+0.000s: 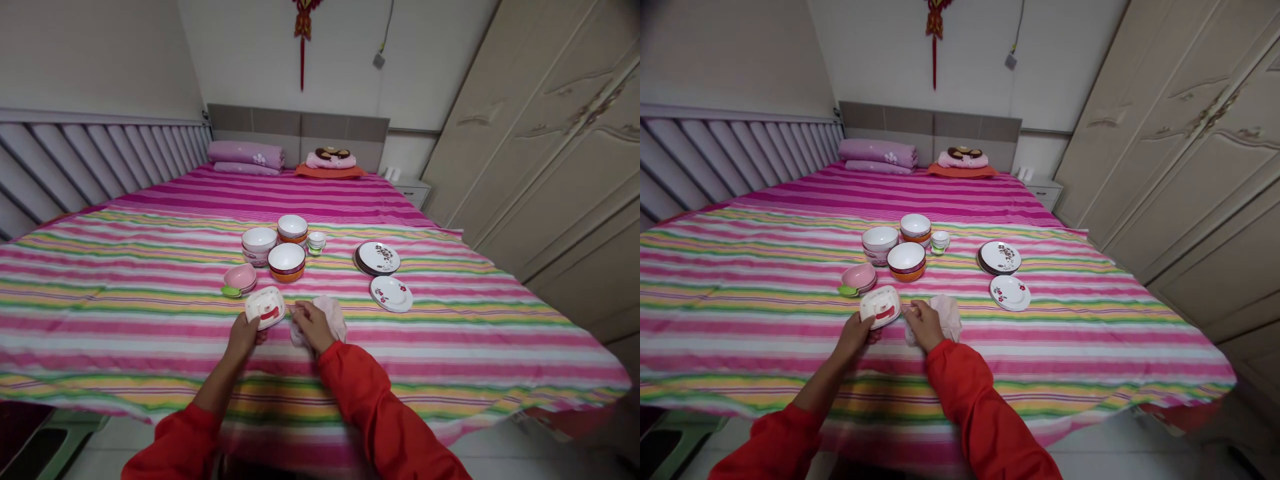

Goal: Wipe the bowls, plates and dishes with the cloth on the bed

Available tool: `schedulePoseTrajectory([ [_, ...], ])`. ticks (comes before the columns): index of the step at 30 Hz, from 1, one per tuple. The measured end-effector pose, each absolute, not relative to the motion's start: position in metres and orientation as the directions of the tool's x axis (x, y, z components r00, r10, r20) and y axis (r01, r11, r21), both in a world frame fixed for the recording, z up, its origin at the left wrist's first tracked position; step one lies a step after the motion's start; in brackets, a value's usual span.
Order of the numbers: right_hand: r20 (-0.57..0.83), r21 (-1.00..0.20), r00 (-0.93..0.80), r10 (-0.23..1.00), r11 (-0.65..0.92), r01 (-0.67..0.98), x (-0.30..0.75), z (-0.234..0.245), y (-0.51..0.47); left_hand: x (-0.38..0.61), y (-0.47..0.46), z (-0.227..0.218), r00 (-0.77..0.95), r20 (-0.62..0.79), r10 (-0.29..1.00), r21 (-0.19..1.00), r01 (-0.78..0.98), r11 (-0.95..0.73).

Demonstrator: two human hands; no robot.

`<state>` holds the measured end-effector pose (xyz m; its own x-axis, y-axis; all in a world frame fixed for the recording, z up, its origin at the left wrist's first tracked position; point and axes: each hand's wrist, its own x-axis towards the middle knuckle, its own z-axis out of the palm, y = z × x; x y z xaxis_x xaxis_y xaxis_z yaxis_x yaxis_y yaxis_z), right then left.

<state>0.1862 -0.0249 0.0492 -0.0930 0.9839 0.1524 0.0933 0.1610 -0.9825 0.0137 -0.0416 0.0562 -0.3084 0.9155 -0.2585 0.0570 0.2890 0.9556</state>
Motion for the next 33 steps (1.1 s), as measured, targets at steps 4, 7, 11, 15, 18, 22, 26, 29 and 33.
schedulePoseTrajectory([
  [4,0.161,-0.976,-0.11,0.981,0.175,0.127,0.182,0.052,-0.023,0.026,-0.05,0.064,-0.288,-0.21,0.934,0.967,0.081,0.242],
  [7,0.218,-0.965,-0.084,0.972,0.227,0.133,0.19,0.056,-0.024,0.042,-0.052,0.073,-0.233,-0.132,0.963,0.971,0.163,0.173],
  [11,0.182,-0.973,0.066,0.981,0.17,0.155,0.212,0.053,-0.021,0.07,-0.047,0.084,-0.147,-0.079,0.986,0.964,0.241,0.114],
  [15,0.063,-0.993,0.161,0.985,0.046,0.113,0.248,0.046,-0.012,0.088,-0.038,0.088,0.034,-0.079,0.996,0.986,0.147,0.073],
  [18,0.042,-0.992,0.247,0.968,0.011,0.126,0.288,0.046,-0.004,0.084,-0.034,0.081,-0.002,0.009,1.0,0.989,0.15,-0.009],
  [22,0.036,-0.982,0.422,0.906,-0.047,0.185,0.351,0.051,0.011,0.061,-0.036,0.056,-0.136,0.14,0.981,0.925,0.371,-0.081],
  [26,0.044,-0.952,0.577,0.815,-0.14,0.271,0.403,0.052,0.025,0.044,-0.037,0.027,-0.151,0.228,0.962,0.877,0.462,-0.135],
  [29,0.051,-0.921,0.623,0.78,-0.205,0.331,0.425,0.048,0.032,0.043,-0.036,0.016,-0.125,0.308,0.943,0.821,0.537,-0.197],
  [33,0.061,-0.884,0.628,0.775,-0.251,0.395,0.435,0.042,0.035,0.043,-0.034,0.012,-0.087,0.353,0.931,0.786,0.568,-0.245],
])
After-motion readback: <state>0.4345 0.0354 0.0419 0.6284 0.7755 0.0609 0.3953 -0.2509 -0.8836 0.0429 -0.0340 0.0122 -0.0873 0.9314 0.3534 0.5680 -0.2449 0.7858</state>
